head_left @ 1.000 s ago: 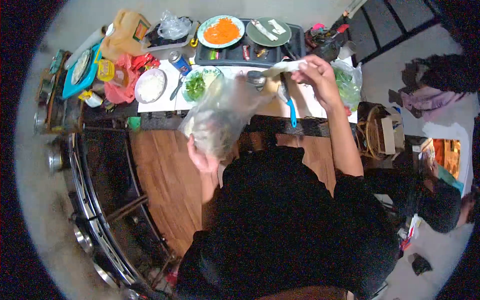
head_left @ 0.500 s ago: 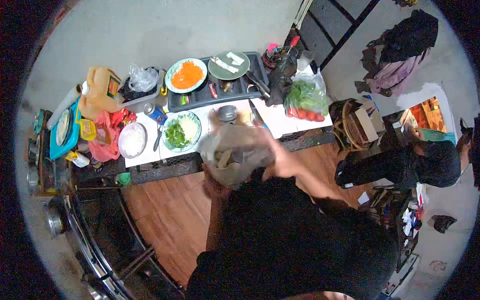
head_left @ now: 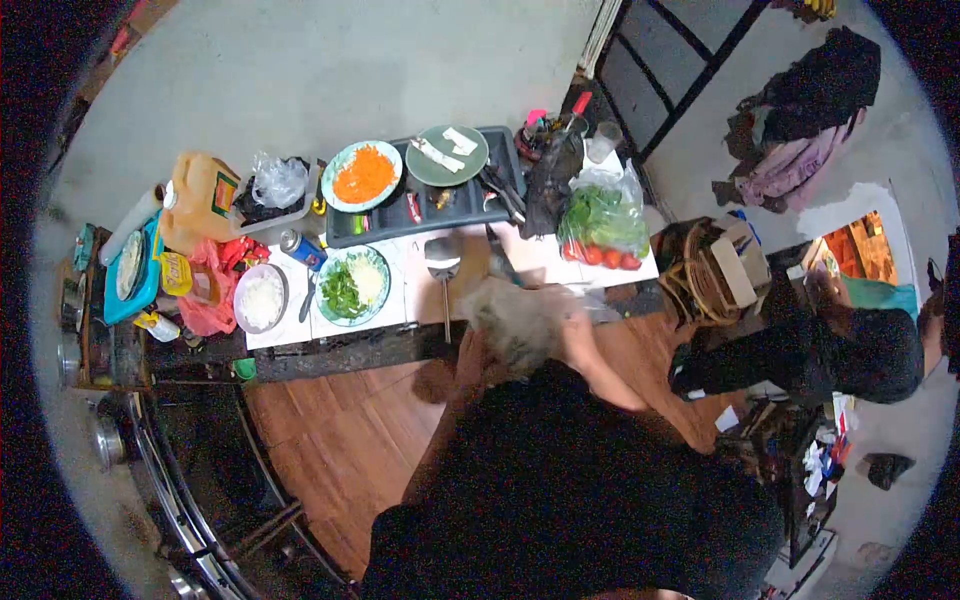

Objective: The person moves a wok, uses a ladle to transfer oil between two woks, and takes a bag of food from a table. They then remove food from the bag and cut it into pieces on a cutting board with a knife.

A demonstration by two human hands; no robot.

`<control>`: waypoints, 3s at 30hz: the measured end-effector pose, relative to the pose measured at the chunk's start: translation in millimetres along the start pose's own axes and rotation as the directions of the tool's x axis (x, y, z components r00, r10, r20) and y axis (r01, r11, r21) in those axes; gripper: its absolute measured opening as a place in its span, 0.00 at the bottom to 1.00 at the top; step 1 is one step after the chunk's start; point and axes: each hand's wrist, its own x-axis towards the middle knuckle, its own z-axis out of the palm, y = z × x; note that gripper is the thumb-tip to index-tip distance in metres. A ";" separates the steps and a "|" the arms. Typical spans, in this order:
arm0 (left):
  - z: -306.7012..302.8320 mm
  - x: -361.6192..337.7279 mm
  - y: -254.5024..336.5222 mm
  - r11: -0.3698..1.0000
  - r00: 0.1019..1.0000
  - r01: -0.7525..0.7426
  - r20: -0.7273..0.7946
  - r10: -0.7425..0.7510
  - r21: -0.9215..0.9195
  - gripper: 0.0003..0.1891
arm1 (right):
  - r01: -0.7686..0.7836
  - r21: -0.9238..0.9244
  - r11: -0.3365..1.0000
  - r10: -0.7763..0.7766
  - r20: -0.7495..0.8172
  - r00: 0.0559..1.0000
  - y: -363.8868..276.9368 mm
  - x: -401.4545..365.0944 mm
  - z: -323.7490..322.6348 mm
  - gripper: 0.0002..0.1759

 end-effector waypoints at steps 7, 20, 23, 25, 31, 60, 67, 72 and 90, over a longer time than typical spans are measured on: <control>6.0 21.4 -37.2 0.940 0.981 -0.125 -0.099 0.164 0.316 0.20 | 0.115 -0.388 0.915 -0.209 -0.209 0.955 -79.5 107.1 -120.1 0.18; 69.6 -44.1 -77.9 0.962 0.696 0.068 -0.678 -0.236 -0.264 0.26 | 0.559 -0.478 0.677 -0.445 0.339 0.829 -84.7 385.7 -187.8 0.10; 70.5 -70.6 -97.6 0.931 0.637 -0.004 -0.718 -0.279 -0.365 0.24 | 0.594 -0.536 0.600 -0.360 0.482 0.799 -36.6 433.5 -196.4 0.09; 63.1 -84.3 -113.1 0.919 0.652 -0.052 -0.710 -0.266 -0.391 0.23 | 0.584 -0.572 0.576 -0.268 0.543 0.796 -26.7 437.4 -201.8 0.09; 80.9 -80.1 -96.2 0.920 0.553 -0.093 -0.788 -0.270 -0.380 0.24 | 0.535 -0.264 0.802 -0.384 0.458 0.802 -16.3 442.4 -231.1 0.09; 71.5 -53.6 -125.5 0.914 0.605 0.001 -0.728 -0.323 -0.405 0.19 | 0.218 -0.460 0.861 0.038 0.484 0.874 66.5 427.4 -245.6 0.24; 39.9 -37.5 -103.9 0.938 0.642 0.064 -0.706 -0.300 -0.341 0.15 | 0.423 -0.670 0.610 -0.335 0.265 0.904 14.2 355.3 -235.2 0.31; -13.9 -1.3 -96.2 0.975 0.687 0.172 -0.692 -0.219 -0.139 0.12 | 0.474 -0.768 0.432 -0.684 0.064 0.727 -25.4 270.8 -192.0 0.22; -122.2 112.7 -63.4 -0.059 0.963 0.025 -0.009 0.268 0.998 0.19 | -0.033 -0.875 0.484 0.175 0.059 0.983 153.3 104.3 3.7 0.21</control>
